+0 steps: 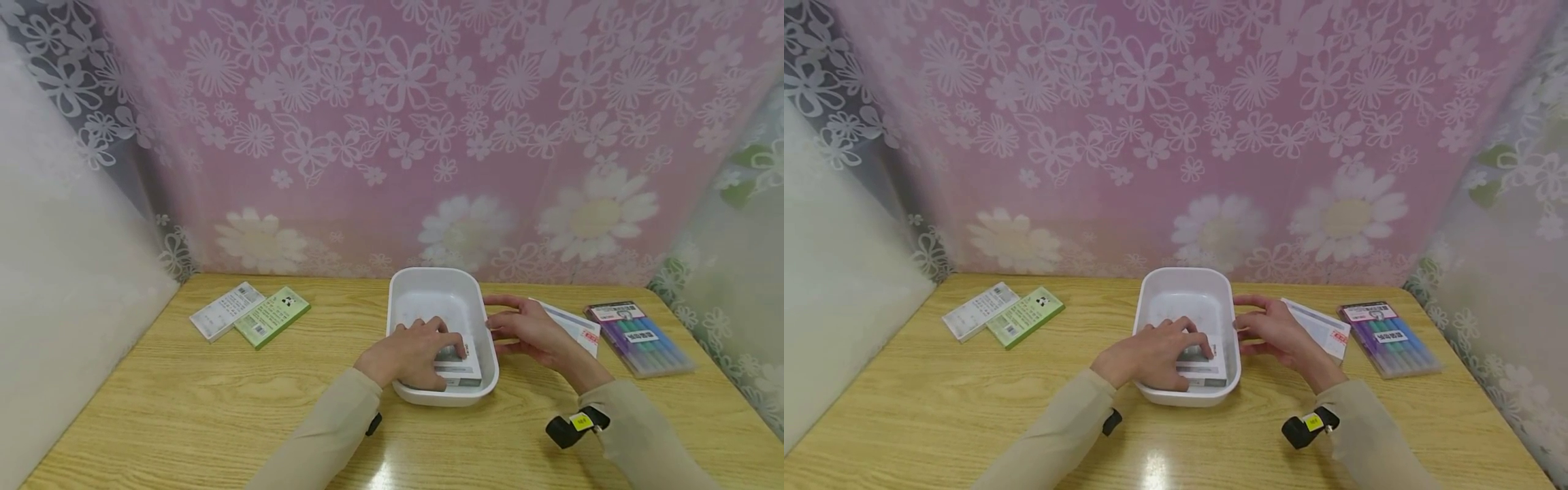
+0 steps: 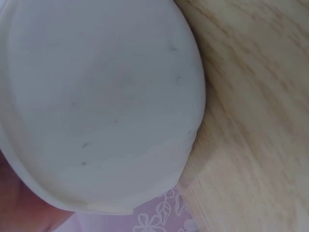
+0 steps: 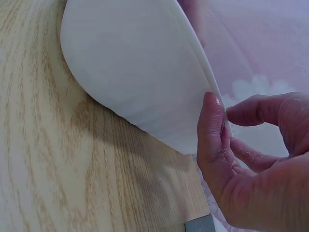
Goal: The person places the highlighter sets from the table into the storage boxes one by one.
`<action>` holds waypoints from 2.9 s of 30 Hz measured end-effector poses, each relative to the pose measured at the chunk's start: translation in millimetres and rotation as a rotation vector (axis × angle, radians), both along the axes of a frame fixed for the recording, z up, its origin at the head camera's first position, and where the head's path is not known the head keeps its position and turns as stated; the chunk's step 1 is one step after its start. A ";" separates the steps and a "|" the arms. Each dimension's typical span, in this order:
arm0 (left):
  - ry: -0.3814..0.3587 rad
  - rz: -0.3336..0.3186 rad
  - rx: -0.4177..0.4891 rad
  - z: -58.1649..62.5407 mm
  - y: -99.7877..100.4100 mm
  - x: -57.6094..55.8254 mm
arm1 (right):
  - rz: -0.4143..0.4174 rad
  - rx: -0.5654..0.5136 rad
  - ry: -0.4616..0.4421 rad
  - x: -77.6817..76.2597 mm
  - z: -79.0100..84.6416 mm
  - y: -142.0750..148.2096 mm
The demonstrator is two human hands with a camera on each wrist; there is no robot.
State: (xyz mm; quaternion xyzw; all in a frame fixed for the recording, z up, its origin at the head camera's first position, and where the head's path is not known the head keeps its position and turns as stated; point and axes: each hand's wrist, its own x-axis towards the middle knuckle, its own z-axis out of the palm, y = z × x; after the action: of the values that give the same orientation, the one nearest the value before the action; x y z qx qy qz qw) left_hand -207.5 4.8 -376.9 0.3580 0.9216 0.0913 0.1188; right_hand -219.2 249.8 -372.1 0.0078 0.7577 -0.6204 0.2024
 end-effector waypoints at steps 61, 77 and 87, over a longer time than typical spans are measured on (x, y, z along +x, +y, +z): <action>0.452 0.154 0.223 -8.3 -90.0 7.4 | -0.007 0.024 0.001 -4.7 0.1 -0.5; 0.466 0.250 0.228 -9.1 -124.1 2.5 | -0.015 0.016 0.001 -3.9 -0.7 -0.2; 0.468 0.317 0.170 -8.7 -144.0 -3.4 | -0.016 0.012 -0.001 -3.5 -0.4 -0.7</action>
State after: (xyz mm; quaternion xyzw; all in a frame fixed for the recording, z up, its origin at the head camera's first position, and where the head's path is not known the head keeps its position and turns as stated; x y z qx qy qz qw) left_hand -210.8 -139.2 -385.6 0.2294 0.9575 0.1005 -0.1430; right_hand -222.7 249.1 -372.4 0.0154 0.7613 -0.6172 0.1980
